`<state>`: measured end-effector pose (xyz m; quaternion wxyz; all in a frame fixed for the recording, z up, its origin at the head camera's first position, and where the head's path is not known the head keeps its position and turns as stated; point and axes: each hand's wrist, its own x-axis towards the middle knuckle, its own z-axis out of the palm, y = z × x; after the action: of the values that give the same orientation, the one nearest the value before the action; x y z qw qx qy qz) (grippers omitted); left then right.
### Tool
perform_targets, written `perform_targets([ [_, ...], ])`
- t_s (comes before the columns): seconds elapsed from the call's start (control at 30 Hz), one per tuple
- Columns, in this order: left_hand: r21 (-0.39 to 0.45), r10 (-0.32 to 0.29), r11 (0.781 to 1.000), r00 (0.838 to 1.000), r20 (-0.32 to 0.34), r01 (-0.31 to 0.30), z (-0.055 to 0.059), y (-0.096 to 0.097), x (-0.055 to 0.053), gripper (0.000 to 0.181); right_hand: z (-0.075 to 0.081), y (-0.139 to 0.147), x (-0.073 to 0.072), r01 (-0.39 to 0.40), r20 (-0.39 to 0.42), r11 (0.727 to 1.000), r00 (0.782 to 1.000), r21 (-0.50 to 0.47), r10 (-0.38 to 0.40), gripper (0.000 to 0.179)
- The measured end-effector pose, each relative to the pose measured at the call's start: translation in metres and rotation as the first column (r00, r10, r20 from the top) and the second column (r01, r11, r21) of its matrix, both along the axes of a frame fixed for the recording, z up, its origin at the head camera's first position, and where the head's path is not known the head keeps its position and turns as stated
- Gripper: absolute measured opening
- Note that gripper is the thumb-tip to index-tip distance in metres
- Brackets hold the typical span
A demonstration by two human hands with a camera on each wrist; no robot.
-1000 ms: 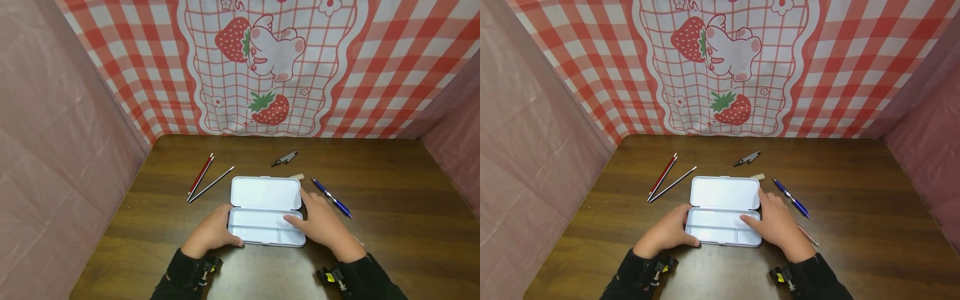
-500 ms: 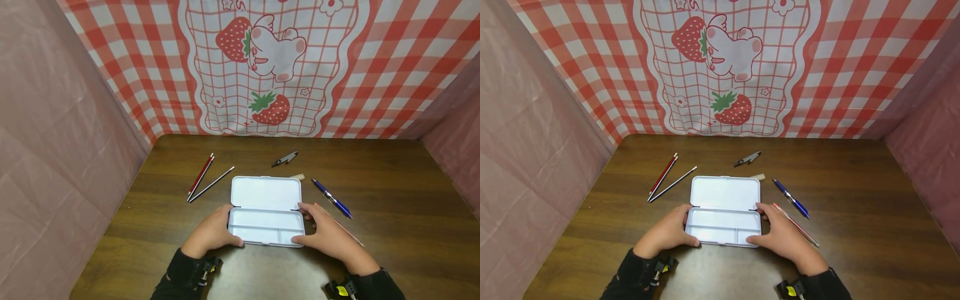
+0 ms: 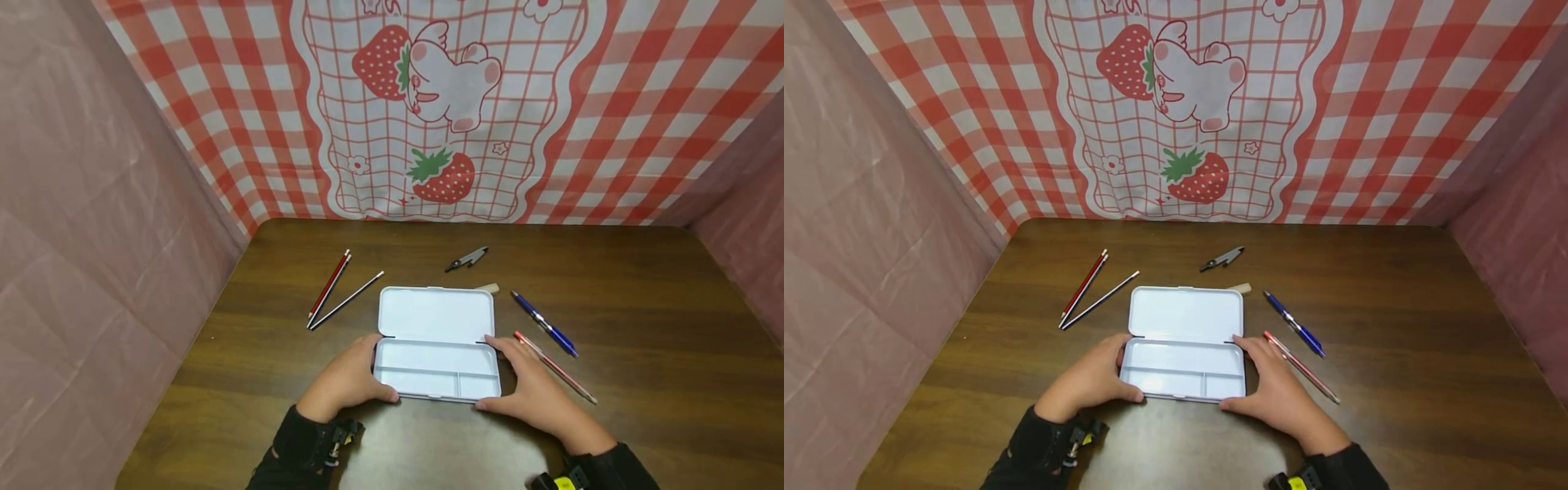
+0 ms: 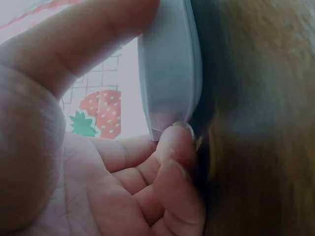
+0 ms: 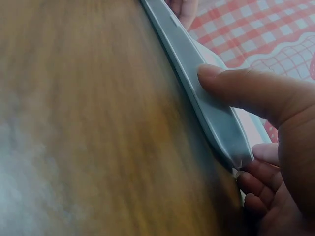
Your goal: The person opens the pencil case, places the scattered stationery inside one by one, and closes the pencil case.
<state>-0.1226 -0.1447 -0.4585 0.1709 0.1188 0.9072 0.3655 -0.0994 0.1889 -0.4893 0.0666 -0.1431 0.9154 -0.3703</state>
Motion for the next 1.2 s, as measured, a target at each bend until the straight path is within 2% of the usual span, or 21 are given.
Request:
perform_targets([
  [0.43, -0.019, -0.038, 0.999, 0.998, -0.057, 0.037, 0.004, 0.007, -0.001, 0.092, -0.001, 0.003, 0.002, 0.016, -0.014, 1.0, 1.0, 0.005, -0.016, 0.108],
  [0.53, -0.027, -0.05, 0.998, 0.998, -0.03, 0.05, 0.011, 0.003, -0.002, 0.088, 0.0, 0.003, 0.002, 0.017, -0.017, 1.0, 1.0, 0.007, -0.017, 0.108],
  [0.67, -0.109, -0.029, 0.994, 0.999, -0.017, 0.027, 0.025, -0.011, -0.009, 0.082, 0.0, 0.002, 0.002, 0.009, -0.032, 1.0, 0.999, 0.006, -0.009, 0.107],
  [0.77, -0.165, -0.013, 0.986, 0.998, -0.057, 0.004, 0.034, -0.021, -0.015, 0.088, 0.0, 0.001, 0.002, 0.007, -0.036, 1.0, 0.999, 0.001, -0.007, 0.107],
  [0.83, -0.177, -0.03, 0.984, 0.995, -0.099, 0.012, 0.038, -0.026, -0.018, 0.092, 0.001, 0.001, 0.002, 0.006, -0.036, 1.0, 0.999, 0.001, -0.006, 0.107],
  [0.9, -0.199, -0.072, 0.979, 0.986, -0.152, 0.041, 0.039, -0.03, -0.022, 0.085, 0.001, 0.0, 0.002, 0.005, -0.036, 1.0, 0.999, -0.002, -0.005, 0.107],
  [0.97, -0.245, -0.126, 0.967, 0.97, -0.209, 0.073, 0.039, -0.033, -0.026, 0.076, 0.001, 0.001, 0.002, 0.002, -0.04, 1.0, 0.999, -0.003, -0.002, 0.107],
  [1.1, -0.375, -0.219, 0.922, 0.929, -0.3, 0.096, 0.037, -0.037, -0.035, 0.059, 0.001, 0.001, 0.002, 0.001, -0.034, 1.0, 0.999, -0.011, -0.001, 0.107],
  [1.2, -0.451, -0.28, 0.887, 0.891, -0.359, 0.097, 0.033, -0.041, -0.044, 0.051, 0.001, 0.001, 0.002, 0.0, -0.029, 1.0, 1.0, -0.011, 0.0, 0.107],
])
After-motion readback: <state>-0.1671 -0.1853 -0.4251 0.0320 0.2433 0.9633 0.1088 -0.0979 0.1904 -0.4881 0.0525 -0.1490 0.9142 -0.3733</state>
